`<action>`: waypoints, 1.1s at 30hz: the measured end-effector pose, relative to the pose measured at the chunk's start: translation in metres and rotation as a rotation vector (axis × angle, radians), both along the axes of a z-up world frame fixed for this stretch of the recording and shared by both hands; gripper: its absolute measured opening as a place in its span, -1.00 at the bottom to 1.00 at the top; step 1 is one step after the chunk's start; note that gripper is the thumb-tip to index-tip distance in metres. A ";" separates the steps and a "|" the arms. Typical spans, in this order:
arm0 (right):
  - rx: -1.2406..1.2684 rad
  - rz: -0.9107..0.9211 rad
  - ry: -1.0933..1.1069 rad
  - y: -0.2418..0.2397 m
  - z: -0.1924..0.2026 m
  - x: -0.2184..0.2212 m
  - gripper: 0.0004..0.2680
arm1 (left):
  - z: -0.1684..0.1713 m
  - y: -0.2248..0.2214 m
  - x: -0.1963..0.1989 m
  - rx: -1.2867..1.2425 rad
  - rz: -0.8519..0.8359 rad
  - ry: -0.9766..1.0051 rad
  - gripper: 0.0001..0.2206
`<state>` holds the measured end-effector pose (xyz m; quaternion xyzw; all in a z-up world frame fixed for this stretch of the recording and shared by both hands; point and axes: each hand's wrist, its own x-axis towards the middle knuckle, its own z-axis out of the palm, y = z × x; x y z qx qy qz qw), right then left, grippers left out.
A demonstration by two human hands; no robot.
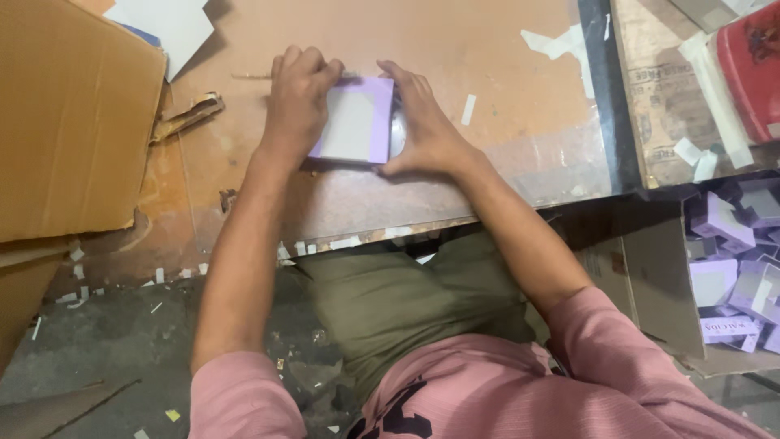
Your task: The person assembles small purple cardboard boxes by folding the flaps and using a wooden stick to press the edges. They handle multiple boxes one at a time, placing the finished ones into a larger container.
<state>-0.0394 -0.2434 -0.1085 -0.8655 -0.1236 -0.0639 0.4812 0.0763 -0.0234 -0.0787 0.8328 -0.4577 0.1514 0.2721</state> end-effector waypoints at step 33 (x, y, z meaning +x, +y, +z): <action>0.265 0.027 0.138 -0.001 -0.019 -0.006 0.10 | -0.005 -0.063 -0.043 0.402 0.470 0.026 -0.84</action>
